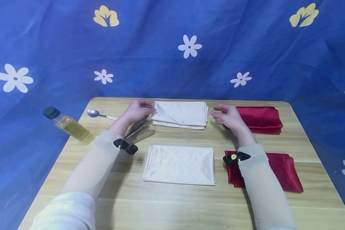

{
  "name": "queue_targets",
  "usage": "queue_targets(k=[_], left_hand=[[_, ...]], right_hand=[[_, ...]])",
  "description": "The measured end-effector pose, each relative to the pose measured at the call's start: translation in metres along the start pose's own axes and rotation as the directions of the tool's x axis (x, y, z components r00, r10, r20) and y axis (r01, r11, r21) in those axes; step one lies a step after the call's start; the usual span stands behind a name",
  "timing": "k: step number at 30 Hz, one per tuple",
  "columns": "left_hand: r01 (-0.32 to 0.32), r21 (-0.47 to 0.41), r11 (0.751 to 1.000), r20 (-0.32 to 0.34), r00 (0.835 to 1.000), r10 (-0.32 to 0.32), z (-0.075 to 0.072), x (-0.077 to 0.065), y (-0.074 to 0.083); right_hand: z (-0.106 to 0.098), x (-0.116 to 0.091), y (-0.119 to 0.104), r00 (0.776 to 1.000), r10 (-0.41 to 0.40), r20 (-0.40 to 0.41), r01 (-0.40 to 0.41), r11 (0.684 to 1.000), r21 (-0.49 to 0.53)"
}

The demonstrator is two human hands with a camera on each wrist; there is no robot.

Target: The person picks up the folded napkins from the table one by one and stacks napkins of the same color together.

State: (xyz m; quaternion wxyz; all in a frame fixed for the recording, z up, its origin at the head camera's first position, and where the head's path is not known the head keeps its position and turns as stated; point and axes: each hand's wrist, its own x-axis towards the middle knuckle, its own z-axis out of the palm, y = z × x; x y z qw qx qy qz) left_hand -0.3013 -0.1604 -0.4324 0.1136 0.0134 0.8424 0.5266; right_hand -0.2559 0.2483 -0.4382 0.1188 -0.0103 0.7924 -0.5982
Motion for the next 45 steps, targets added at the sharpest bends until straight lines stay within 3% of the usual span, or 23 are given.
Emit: queue_targets(k=[13, 21, 28, 35, 41, 45], left_hand=[[0.124, 0.126, 0.984, 0.023, 0.992, -0.128, 0.002, 0.007, 0.002], [0.178, 0.124, 0.976, 0.023, 0.983, -0.182, 0.003, 0.012, 0.0], [0.179, 0.186, 0.966, 0.023, 0.982, -0.187, 0.007, 0.016, 0.0], [0.201, 0.229, 0.952, -0.005, 0.979, -0.206, 0.01, 0.02, -0.001], [0.207, 0.235, 0.95, 0.009, 0.976, -0.216, 0.009, 0.021, -0.002], [0.194, 0.24, 0.951, 0.03, 0.978, -0.207, 0.009, 0.021, -0.003]], right_hand=[[0.009, 0.018, 0.01, 0.996, 0.09, -0.004, -0.089, 0.994, 0.067], [0.018, 0.027, 0.014, 0.994, 0.104, -0.036, -0.1, 0.99, 0.097], [0.03, 0.034, 0.012, 0.985, 0.116, -0.124, -0.125, 0.99, -0.065], [0.038, 0.038, 0.003, 0.967, 0.157, -0.2, -0.207, 0.942, -0.263], [0.04, 0.047, 0.001, 0.968, 0.176, -0.177, -0.23, 0.904, -0.361], [0.041, 0.05, 0.002, 0.978, 0.151, -0.143, -0.197, 0.895, -0.4]])
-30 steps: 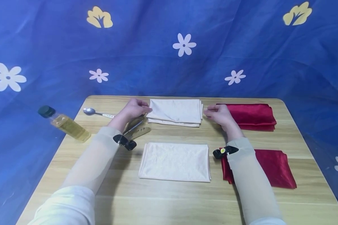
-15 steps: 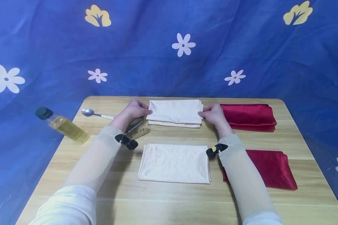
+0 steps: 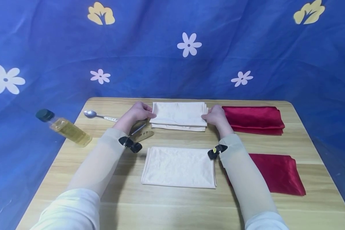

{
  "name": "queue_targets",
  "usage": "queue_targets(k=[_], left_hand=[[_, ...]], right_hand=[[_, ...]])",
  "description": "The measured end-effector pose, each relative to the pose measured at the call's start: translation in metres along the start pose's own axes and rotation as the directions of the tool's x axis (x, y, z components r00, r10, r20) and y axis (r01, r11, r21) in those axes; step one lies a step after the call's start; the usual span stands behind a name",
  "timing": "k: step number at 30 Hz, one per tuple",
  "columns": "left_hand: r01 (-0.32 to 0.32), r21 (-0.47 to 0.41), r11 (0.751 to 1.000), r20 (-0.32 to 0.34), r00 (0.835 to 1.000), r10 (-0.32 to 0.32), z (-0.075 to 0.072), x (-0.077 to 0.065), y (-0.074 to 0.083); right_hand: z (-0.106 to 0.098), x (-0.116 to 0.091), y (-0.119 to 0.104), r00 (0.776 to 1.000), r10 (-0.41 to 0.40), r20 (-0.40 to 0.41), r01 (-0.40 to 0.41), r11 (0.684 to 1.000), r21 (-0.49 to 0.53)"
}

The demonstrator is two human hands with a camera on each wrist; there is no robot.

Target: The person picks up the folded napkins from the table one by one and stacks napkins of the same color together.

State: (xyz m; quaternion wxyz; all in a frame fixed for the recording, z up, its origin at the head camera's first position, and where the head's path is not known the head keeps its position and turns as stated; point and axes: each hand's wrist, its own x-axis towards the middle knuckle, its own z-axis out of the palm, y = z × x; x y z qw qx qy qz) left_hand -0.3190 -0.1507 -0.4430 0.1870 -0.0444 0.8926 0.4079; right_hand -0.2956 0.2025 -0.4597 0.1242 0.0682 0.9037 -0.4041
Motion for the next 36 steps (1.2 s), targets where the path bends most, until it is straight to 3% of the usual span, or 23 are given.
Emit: queue_targets(k=[5, 11, 16, 22, 28, 36], left_hand=[[0.001, 0.023, 1.0, 0.027, 1.0, -0.001, 0.001, 0.003, 0.0], [-0.01, 0.023, 1.0, 0.059, 0.998, 0.008, -0.001, 0.003, 0.002], [-0.019, -0.003, 1.0, 0.091, 0.996, 0.019, -0.004, 0.002, 0.003], [-0.043, -0.112, 0.993, 0.099, 0.994, 0.054, -0.007, 0.002, 0.001], [-0.015, -0.196, 0.98, 0.122, 0.992, 0.04, -0.005, 0.005, 0.0], [0.024, -0.211, 0.977, 0.132, 0.991, 0.004, -0.003, 0.006, 0.0]], right_hand=[[-0.001, -0.005, -0.003, 0.998, -0.066, -0.005, 0.066, 0.998, -0.004], [-0.002, -0.014, -0.009, 0.999, -0.044, 0.029, 0.037, 0.978, 0.203], [-0.002, -0.013, -0.007, 0.995, -0.003, 0.102, -0.035, 0.927, 0.374], [-0.001, -0.006, 0.003, 0.984, -0.001, 0.181, -0.095, 0.848, 0.522], [-0.002, -0.003, 0.01, 0.982, 0.009, 0.187, -0.111, 0.833, 0.541], [-0.004, -0.002, 0.012, 0.976, 0.036, 0.213, -0.154, 0.807, 0.57]])
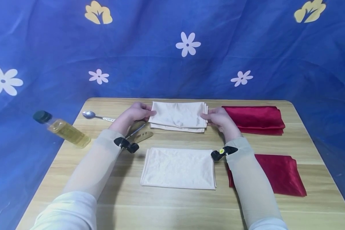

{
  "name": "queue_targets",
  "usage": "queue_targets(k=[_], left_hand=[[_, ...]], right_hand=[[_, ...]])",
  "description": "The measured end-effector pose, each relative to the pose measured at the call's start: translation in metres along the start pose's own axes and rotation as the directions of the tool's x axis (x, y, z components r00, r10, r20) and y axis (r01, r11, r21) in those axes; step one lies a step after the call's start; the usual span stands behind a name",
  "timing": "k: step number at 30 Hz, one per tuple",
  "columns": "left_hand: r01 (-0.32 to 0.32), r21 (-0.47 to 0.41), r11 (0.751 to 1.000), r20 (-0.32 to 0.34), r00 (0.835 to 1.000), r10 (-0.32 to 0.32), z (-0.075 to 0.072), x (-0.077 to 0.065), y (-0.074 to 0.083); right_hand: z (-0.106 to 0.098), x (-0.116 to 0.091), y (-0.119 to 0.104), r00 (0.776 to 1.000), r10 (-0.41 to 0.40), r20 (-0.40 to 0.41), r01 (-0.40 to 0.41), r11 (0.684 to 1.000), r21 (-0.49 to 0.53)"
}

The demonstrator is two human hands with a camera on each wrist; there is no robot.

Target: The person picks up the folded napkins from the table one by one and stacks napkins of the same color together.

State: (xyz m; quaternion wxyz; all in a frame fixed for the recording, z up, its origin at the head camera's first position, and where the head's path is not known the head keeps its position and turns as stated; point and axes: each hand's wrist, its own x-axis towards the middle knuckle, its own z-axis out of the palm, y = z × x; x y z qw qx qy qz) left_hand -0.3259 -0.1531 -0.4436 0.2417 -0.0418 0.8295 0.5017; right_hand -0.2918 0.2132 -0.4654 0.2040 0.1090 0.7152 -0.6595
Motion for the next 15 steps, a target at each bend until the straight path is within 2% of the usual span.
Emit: queue_targets(k=[15], left_hand=[[-0.01, -0.054, 0.999, -0.029, 1.0, 0.008, -0.0002, 0.0071, -0.0041]], right_hand=[[-0.0032, 0.0032, 0.0017, 0.998, -0.042, -0.04, 0.045, 0.997, 0.068]])
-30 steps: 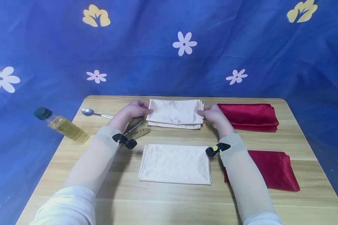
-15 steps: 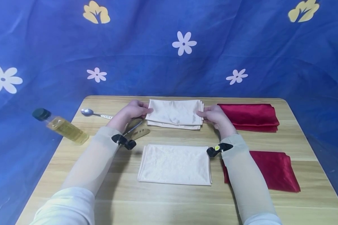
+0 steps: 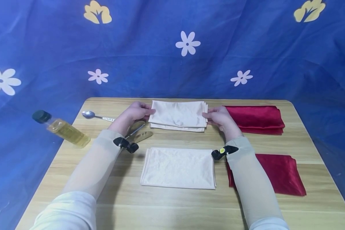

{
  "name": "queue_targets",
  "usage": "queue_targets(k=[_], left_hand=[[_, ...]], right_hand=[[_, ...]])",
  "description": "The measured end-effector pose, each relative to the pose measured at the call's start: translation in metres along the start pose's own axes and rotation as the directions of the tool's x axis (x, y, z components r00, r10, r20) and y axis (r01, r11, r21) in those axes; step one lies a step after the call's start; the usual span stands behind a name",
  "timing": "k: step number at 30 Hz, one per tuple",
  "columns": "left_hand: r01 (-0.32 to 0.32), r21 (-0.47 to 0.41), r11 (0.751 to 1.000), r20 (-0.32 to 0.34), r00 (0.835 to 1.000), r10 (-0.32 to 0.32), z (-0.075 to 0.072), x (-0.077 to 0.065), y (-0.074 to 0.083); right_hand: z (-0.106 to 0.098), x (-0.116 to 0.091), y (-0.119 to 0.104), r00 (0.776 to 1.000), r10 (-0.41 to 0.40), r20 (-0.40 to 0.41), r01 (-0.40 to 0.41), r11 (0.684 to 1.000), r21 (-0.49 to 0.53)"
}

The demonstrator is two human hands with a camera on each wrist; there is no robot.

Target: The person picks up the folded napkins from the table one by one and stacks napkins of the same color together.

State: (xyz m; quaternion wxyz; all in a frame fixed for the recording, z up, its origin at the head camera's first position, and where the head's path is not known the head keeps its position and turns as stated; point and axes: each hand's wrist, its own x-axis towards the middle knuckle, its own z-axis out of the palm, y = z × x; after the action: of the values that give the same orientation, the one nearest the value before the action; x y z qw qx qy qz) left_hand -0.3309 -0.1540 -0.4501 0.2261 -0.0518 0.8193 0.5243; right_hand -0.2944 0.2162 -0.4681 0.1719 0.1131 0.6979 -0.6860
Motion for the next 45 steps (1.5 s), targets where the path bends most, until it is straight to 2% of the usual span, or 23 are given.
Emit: queue_targets(k=[6, 17, 24, 28, 35, 40, 45], left_hand=[[-0.007, -0.043, 0.999, 0.0, 1.0, 0.007, 0.002, -0.002, 0.001], [-0.089, -0.186, 0.979, -0.051, 0.995, 0.081, 0.0, -0.01, 0.007], [-0.128, -0.172, 0.977, -0.071, 0.991, 0.117, -0.004, -0.016, 0.011], [-0.155, -0.177, 0.972, -0.079, 0.986, 0.143, -0.006, -0.024, 0.016], [-0.174, -0.28, 0.944, -0.084, 0.984, 0.156, -0.008, -0.043, 0.023], [-0.19, -0.328, 0.925, -0.08, 0.982, 0.173, -0.009, -0.052, 0.026], [-0.204, -0.337, 0.919, -0.079, 0.979, 0.189, -0.011, -0.063, 0.027]], right_hand=[[0.001, -0.003, -0.003, 1.0, -0.019, -0.004, 0.019, 1.0, 0.0], [-0.001, -0.014, -0.018, 0.999, -0.018, -0.051, 0.016, 0.998, -0.054], [-0.004, -0.021, -0.028, 0.998, -0.024, -0.062, 0.019, 0.997, -0.077], [-0.005, -0.026, -0.031, 0.998, -0.039, -0.048, 0.038, 0.999, -0.032], [-0.007, -0.04, -0.039, 0.994, -0.095, -0.045, 0.096, 0.995, 0.018], [-0.008, -0.053, -0.044, 0.991, -0.13, -0.04, 0.131, 0.991, 0.026], [-0.009, -0.065, -0.046, 0.989, -0.146, -0.032, 0.148, 0.988, 0.051]])
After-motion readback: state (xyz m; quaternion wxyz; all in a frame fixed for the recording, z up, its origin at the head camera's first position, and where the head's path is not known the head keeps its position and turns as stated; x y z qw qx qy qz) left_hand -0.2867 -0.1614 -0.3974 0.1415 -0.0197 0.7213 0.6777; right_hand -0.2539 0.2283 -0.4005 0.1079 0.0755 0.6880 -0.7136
